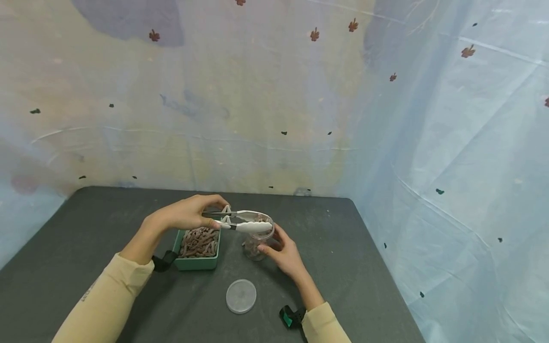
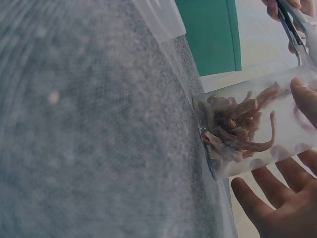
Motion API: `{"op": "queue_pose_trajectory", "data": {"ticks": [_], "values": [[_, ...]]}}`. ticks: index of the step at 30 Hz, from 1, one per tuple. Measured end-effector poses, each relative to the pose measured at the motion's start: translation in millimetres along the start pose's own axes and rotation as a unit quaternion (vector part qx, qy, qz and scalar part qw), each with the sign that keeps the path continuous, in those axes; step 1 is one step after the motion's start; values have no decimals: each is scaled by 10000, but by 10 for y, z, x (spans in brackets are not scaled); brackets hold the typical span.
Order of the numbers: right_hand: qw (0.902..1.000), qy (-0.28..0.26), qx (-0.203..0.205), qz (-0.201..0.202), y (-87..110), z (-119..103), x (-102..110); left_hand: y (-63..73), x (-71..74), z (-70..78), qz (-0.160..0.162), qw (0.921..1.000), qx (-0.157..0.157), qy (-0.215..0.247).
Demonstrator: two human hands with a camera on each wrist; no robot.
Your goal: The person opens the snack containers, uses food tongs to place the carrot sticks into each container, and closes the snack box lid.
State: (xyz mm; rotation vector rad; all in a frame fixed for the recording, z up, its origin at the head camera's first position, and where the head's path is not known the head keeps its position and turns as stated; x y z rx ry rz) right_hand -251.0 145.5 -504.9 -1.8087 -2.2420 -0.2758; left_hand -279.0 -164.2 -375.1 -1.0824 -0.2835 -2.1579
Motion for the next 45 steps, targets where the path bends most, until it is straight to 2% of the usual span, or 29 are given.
{"op": "queue_pose_trajectory", "data": {"ticks": [11, 18, 21, 30, 38, 45], "values": [[10000, -10, 29, 54, -8, 37, -4, 46, 12, -10, 158, 9999, -45, -32], [10000, -51, -6, 47, -13, 41, -20, 143, 47, -10, 314, 9995, -55, -19], [10000, -57, -3, 29, -10, 27, -29, 199, 75, -8, 369, 9993, 48, -18], [9991, -229, 219, -296, 154, -318, 29, 428, 191, -35, 455, 9986, 206, -160], [9988, -398, 202, -183, 3, 0, -23, 629, 297, -57, 319, 9981, 363, -388], [9989, -395, 201, -160, -24, 56, -20, 803, 383, -107, 146, 9954, 478, -812]]}}
Point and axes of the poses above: each hand's wrist, its own y-axis away from the middle knuckle, its own x-axis out of the back of the hand, z = x × y, the point moved 1 cm from there along -y, towards the middle knuckle, and after that the axes turned 12 degrees about -x, right-handed, at the moved point
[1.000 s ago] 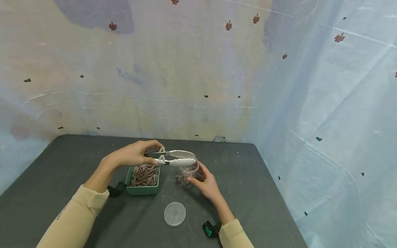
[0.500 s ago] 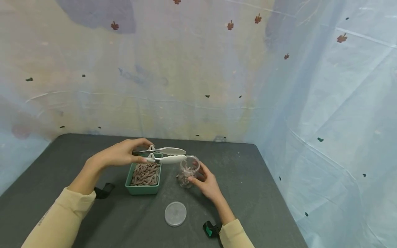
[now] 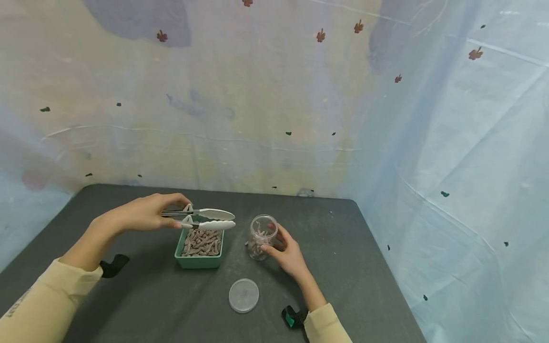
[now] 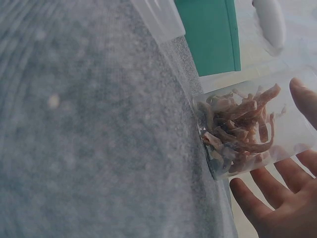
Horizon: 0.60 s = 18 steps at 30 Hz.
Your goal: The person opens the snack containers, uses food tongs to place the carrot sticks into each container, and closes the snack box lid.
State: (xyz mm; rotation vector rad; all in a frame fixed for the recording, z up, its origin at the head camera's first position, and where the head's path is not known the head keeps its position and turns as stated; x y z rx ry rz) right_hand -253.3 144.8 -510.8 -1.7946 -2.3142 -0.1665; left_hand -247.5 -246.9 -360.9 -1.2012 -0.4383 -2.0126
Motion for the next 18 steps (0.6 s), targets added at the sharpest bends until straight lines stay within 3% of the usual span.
{"op": "queue_pose_trajectory", "data": {"ticks": [9, 18], "values": [[10000, 48, -37, -47, 0, -18, 0, 114, 71, -64, -563, 9977, 216, -311], [9996, 3, -54, -285, 135, -345, 26, 92, 131, -112, -1242, 9912, 418, -189]]}}
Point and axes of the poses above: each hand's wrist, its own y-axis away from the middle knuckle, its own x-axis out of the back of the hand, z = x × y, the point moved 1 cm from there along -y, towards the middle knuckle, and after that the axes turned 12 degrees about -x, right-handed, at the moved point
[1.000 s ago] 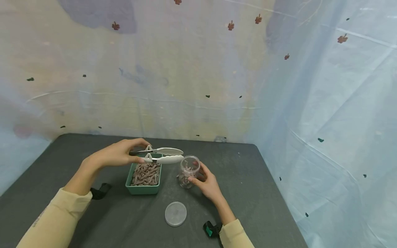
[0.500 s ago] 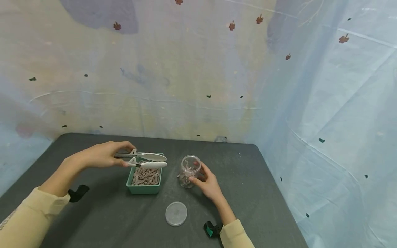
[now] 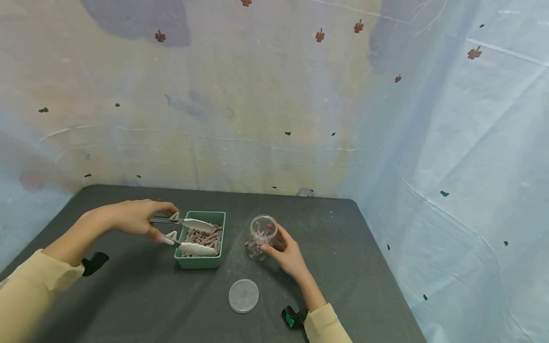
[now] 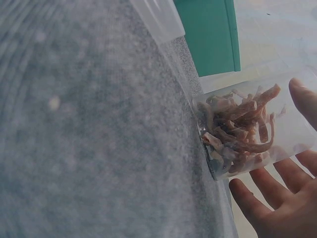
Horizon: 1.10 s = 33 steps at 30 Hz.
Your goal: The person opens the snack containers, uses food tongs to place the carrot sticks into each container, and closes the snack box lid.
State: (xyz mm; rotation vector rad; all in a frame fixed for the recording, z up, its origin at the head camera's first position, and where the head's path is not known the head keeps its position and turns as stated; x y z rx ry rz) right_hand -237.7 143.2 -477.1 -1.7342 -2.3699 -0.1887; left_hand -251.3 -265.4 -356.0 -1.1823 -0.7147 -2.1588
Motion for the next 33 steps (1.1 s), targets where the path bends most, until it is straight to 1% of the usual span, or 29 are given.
{"op": "queue_pose_trajectory", "data": {"ticks": [3, 5, 12, 16, 19, 24, 28, 33], "values": [[9999, -68, 49, 100, 4, 12, -20, -33, 15, -17, -172, 9998, 24, 35], [9999, -78, 31, 79, 1, 26, -27, -63, 21, -24, -242, 9997, 34, 1], [10000, 4, 92, 6, 10, -14, -24, -205, 23, 5, -391, 9991, -3, -159], [10000, 30, 69, 3, 3, -21, -14, -250, 16, 35, -427, 9987, -20, -275], [10000, 38, 38, 28, -5, -25, -8, -253, 0, 38, -410, 9983, 67, -399], [10000, 12, 76, 35, -9, -27, -2, -227, -51, 43, -339, 9986, 143, -390], [9999, 43, 133, -10, -1, -20, 0, -203, -96, 62, -290, 9990, 66, -347], [9999, 76, 99, -23, 16, -18, 13, -203, -142, 60, -296, 9991, -74, -284]]}}
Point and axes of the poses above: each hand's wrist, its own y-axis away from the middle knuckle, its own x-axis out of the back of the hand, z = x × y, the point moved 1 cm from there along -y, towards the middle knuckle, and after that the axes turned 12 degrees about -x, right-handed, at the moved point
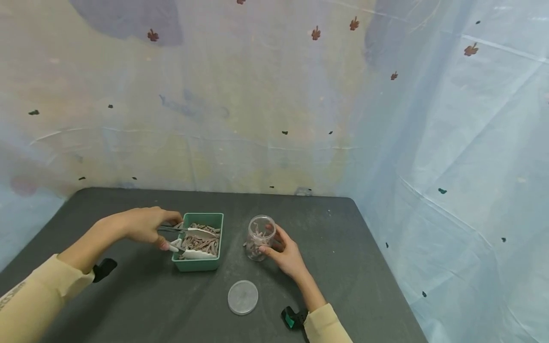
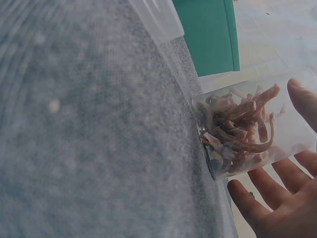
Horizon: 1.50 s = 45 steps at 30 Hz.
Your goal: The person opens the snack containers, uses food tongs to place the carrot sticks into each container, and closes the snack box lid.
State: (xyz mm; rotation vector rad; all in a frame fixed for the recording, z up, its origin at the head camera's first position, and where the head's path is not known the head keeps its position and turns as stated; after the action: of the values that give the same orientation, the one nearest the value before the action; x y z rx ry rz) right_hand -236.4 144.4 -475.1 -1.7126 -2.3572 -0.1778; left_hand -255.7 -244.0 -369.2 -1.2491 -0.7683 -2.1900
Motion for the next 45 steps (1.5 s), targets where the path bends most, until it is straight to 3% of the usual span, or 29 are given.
{"op": "queue_pose_trajectory", "data": {"ticks": [14, 19, 23, 32, 40, 45], "values": [[9999, 45, -88, 19, -8, -9, 8, 54, -127, 19, 321, 9980, 45, -552], [9999, 22, -150, 51, -79, 169, -14, 88, -177, 9, 504, 9963, -63, -695], [9997, -7, -121, 214, -146, 341, -25, 109, -190, -8, 636, 9956, -107, -684], [9997, -12, -21, 251, -163, 380, -2, 155, -193, -71, 869, 9948, -114, -522], [10000, -9, -43, 74, -26, 23, 2, 204, -201, -74, 1032, 9934, -31, -507], [10000, 42, -52, 73, -13, 5, -1, 228, -223, -66, 1080, 9935, -84, -338]]}}
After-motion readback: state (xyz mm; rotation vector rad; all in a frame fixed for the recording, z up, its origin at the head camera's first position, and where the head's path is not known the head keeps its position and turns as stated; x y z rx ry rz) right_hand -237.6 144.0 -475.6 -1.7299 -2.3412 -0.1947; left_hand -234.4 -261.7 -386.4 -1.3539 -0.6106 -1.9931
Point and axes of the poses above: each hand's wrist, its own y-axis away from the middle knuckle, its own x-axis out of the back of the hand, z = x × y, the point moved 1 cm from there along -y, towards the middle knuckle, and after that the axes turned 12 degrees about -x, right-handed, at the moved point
